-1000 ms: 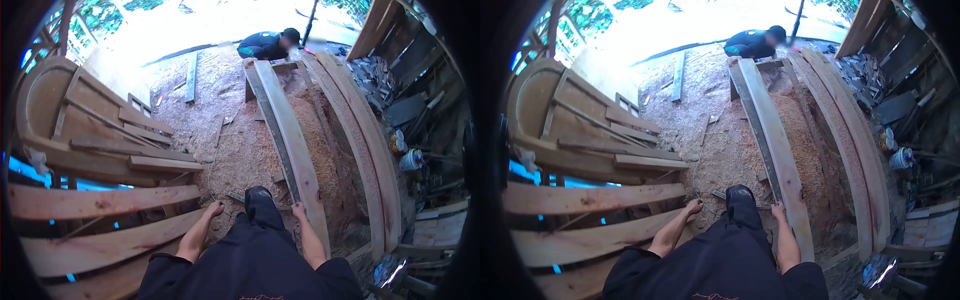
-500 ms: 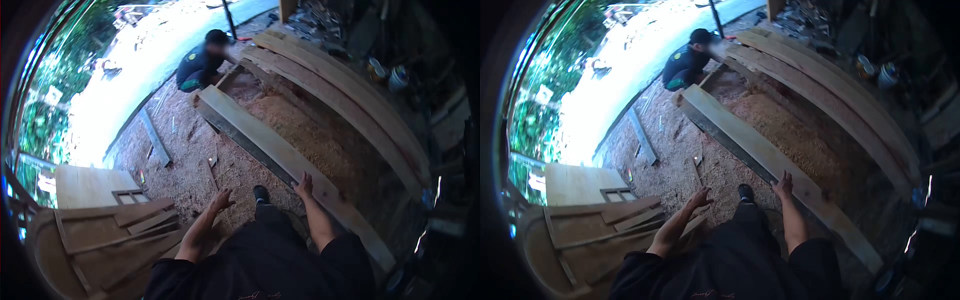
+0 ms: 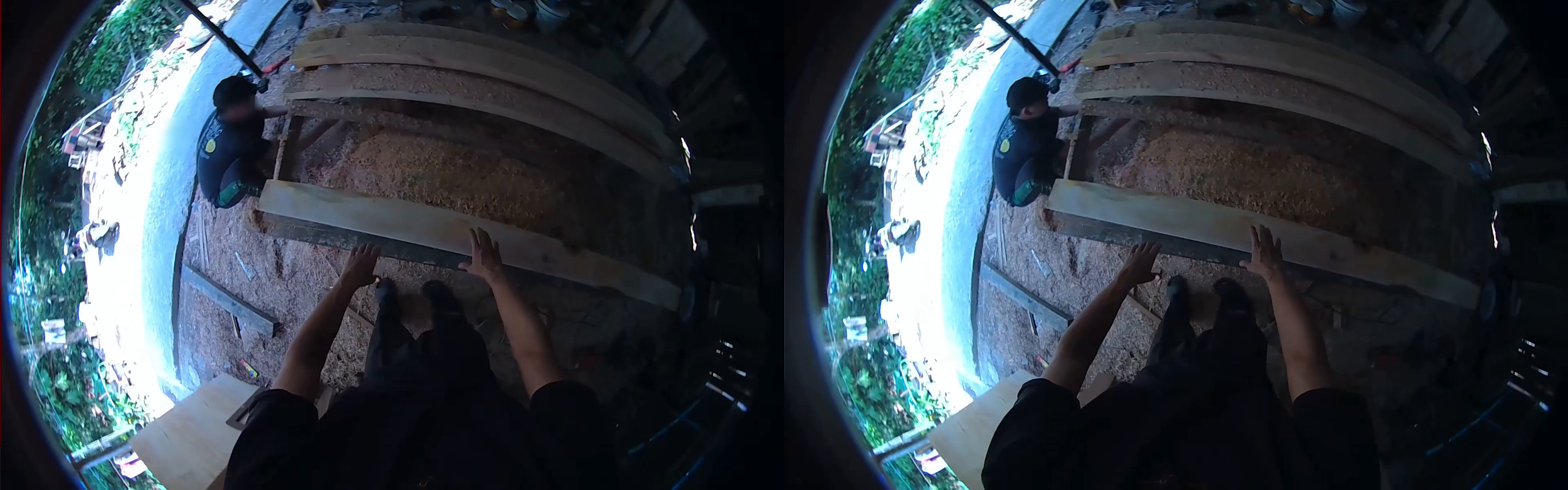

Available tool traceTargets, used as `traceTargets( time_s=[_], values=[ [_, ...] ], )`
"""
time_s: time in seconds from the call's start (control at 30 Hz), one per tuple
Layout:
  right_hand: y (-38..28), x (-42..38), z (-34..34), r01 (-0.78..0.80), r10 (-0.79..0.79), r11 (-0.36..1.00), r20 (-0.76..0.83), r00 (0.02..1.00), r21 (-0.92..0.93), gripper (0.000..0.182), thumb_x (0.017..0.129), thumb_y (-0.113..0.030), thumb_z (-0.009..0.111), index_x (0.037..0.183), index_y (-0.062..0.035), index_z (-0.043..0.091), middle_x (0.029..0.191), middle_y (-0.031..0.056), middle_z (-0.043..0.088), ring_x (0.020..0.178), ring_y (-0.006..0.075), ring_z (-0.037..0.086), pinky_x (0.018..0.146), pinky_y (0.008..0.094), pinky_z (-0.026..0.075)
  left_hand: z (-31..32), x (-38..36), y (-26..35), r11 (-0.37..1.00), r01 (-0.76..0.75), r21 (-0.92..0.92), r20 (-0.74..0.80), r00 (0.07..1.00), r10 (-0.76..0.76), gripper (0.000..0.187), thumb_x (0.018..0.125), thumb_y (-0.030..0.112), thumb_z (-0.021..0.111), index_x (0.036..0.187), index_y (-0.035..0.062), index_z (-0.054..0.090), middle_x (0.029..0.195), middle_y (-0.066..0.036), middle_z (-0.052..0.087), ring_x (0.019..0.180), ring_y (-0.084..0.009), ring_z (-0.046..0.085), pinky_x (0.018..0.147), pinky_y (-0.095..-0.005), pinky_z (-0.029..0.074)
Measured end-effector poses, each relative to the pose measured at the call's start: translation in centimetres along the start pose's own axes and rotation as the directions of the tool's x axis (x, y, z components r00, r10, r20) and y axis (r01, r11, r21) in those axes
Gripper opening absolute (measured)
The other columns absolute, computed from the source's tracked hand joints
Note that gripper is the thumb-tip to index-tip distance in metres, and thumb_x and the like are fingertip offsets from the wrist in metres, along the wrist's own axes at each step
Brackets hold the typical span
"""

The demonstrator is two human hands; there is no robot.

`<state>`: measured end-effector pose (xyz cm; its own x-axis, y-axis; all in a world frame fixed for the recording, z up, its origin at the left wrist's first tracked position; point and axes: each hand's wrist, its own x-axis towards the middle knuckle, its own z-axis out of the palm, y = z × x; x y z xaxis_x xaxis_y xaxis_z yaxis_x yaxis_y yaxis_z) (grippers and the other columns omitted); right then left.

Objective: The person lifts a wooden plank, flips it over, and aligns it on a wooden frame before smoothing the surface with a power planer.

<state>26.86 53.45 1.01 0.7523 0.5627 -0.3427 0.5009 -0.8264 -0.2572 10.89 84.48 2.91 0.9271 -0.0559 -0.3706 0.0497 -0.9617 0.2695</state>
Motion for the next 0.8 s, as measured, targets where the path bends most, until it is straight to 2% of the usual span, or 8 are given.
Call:
traceTargets(
  time_s=[0.07, 0.13, 0.33, 0.37, 0.53, 0.6, 0.63, 0.8],
  values=[
    [-1.6, -0.2, -1.0, -0.082, 0.081, 0.997, 0.039, 0.996, 0.013, 0.102, 0.063, -0.041, 0.075, 0.139, -0.0094, 0.015, 0.141, 0.0175, 0.022, 0.131, 0.0314, 0.023, 0.102, 0.0514, 0.025, -1.3, 2.5, -1.7, 0.997, -0.061, 0.049, 0.054, 0.997, 0.058, 0.087, 0.057, 0.038, 0.078, 0.125, 0.0037, 0.035, 0.127, -0.018, 0.04, 0.12, -0.0348, 0.036, 0.096, -0.0487, 0.033],
    [-2.3, 0.4, -1.0, -0.09, 0.094, 0.995, 0.102, 0.99, -0.042, 0.106, 0.063, -0.043, 0.075, 0.141, -0.0091, 0.011, 0.142, 0.0181, 0.019, 0.132, 0.0326, 0.021, 0.102, 0.0533, 0.023, -2.2, 4.9, -2.7, 0.975, -0.158, 0.158, 0.073, 0.986, 0.148, 0.098, 0.058, 0.041, 0.078, 0.132, 0.0012, 0.028, 0.135, -0.021, 0.03, 0.127, -0.0371, 0.027, 0.101, -0.0516, 0.026],
    [-4.6, 3.6, -0.4, -0.125, 0.13, 0.991, 0.098, 0.987, -0.053, 0.11, 0.062, -0.043, 0.075, 0.141, -0.0081, 0.007, 0.143, 0.0186, 0.016, 0.132, 0.033, 0.02, 0.103, 0.0534, 0.022, -2.6, 10.4, -4.7, 0.932, -0.176, 0.317, 0.081, 0.984, 0.158, 0.116, 0.053, 0.047, 0.079, 0.137, -0.0007, 0.015, 0.141, -0.024, 0.017, 0.132, -0.0372, 0.017, 0.105, -0.0532, 0.02],
    [-4.8, 4.4, -0.3, -0.132, 0.136, 0.99, 0.103, 0.985, -0.051, 0.11, 0.062, -0.043, 0.075, 0.141, -0.0081, 0.007, 0.143, 0.0186, 0.016, 0.132, 0.033, 0.02, 0.103, 0.0534, 0.022, -2.4, 11.5, -5.4, 0.921, -0.203, 0.333, 0.078, 0.979, 0.188, 0.123, 0.048, 0.049, 0.08, 0.137, -0.0007, 0.013, 0.141, -0.026, 0.016, 0.133, -0.0384, 0.015, 0.105, -0.0543, 0.019],
    [-5.5, 9.2, -0.1, -0.006, 0.026, 0.985, 0.114, 0.993, -0.175, 0.123, 0.051, -0.051, 0.079, 0.141, -0.0095, 0.005, 0.143, 0.0209, 0.016, 0.132, 0.0332, 0.019, 0.102, 0.0575, 0.021, -2.9, 14.7, -7.5, 0.928, -0.137, 0.347, 0.067, 0.99, 0.121, 0.135, 0.036, 0.053, 0.082, 0.138, 0.0, 0.011, 0.142, -0.027, 0.013, 0.133, -0.0408, 0.012, 0.106, -0.0561, 0.013],
    [-6.0, 11.0, -0.6, 0.074, -0.037, 0.971, 0.166, 0.986, -0.227, 0.127, 0.048, -0.052, 0.079, 0.141, -0.0089, 0.005, 0.143, 0.021, 0.015, 0.133, 0.034, 0.016, 0.101, 0.0595, 0.019, -2.9, 15.7, -8.0, 0.887, -0.243, 0.393, 0.167, 0.967, 0.191, 0.144, 0.029, 0.055, 0.083, 0.138, -0.0013, 0.008, 0.142, -0.027, 0.011, 0.132, -0.0419, 0.011, 0.106, -0.0562, 0.011],
    [-6.4, 11.7, -0.3, 0.143, -0.092, 0.956, 0.205, 0.975, -0.255, 0.132, 0.044, -0.054, 0.08, 0.141, -0.0083, 0.004, 0.143, 0.0211, 0.014, 0.133, 0.0348, 0.014, 0.101, 0.0615, 0.017, -2.4, 16.2, -8.2, 0.885, -0.226, 0.407, 0.181, 0.97, 0.164, 0.145, 0.026, 0.057, 0.082, 0.138, -0.0014, 0.009, 0.142, -0.027, 0.012, 0.133, -0.0414, 0.011, 0.106, -0.0568, 0.01],
    [-7.7, 13.5, 1.1, 0.167, -0.07, 0.932, 0.293, 0.954, -0.321, 0.132, 0.044, -0.055, 0.079, 0.141, -0.0094, 0.002, 0.141, 0.0211, 0.019, 0.13, 0.0382, 0.021, 0.096, 0.0664, 0.02, -1.6, 16.8, -8.6, 0.874, -0.237, 0.424, 0.236, 0.961, 0.146, 0.14, 0.033, 0.054, 0.083, 0.139, 0.0012, 0.009, 0.138, -0.023, 0.023, 0.13, -0.0389, 0.018, 0.107, -0.0543, 0.011]
  ],
)
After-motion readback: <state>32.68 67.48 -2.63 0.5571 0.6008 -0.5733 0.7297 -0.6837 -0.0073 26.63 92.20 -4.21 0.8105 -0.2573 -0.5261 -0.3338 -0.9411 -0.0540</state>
